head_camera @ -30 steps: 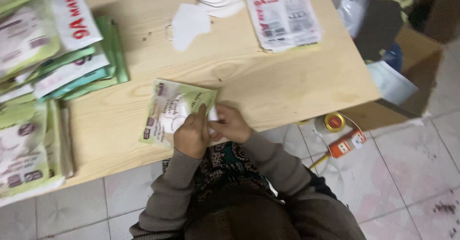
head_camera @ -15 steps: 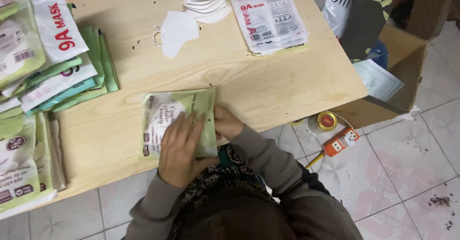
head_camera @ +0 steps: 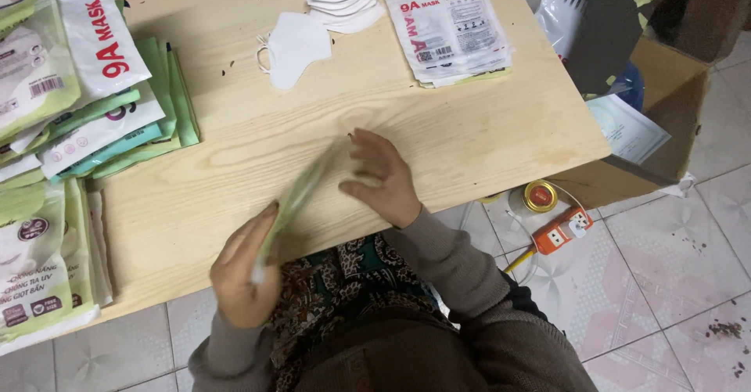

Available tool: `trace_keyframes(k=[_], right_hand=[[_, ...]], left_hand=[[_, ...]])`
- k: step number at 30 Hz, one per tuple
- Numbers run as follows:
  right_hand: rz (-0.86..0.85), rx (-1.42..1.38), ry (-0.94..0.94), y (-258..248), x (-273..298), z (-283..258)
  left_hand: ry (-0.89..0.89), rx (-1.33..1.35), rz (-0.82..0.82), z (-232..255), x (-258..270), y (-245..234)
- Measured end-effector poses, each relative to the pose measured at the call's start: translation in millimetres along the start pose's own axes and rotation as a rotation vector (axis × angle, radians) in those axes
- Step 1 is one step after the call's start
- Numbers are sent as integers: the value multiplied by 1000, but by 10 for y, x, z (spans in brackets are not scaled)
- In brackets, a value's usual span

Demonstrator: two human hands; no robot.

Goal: Packaging face masks into individual plastic bags.

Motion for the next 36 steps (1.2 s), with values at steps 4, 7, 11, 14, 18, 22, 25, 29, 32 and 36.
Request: trace_keyframes(k=[4,7,11,14,18,22,25,29,32,36], right_hand=[[-394,-129,163,232,30,187],[-468,-149,272,359,87,193],[-487,-158,282,353,118,230],[-436,-176,306,299,165,354],[-309,-167,311,282,167,420],[-254,-209,333,222,102,355],[-54,-311,401,54,57,551],[119,-486,411,-63,153,1202],[185,-525,441,-17,87,994],[250,-537,445,-252,-71,962]], left_hand=[[-555,305,-68,-261,159,29],[-872,421,-106,-459,340,176],[-861,470,18,-477,260,137],[-911,461,58,-562,284,106],[-930,539,121,-682,365,27],[-932,531,221,-857,496,-164],[-967,516,94,-870,382,-192],[-981,650,-94,-1014,720,393],[-999,640,-67,-974,696,388],[-977,563,6,-1028,664,193]])
Point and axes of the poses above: each hand's wrist, its own x-axis away from the middle knuckle, its own y-axis out of the palm, z = x × y, the point moved 8 cm from there along -x, towards the middle knuckle, and after that the axes turned 7 degrees about -x, right-handed, at the moved point
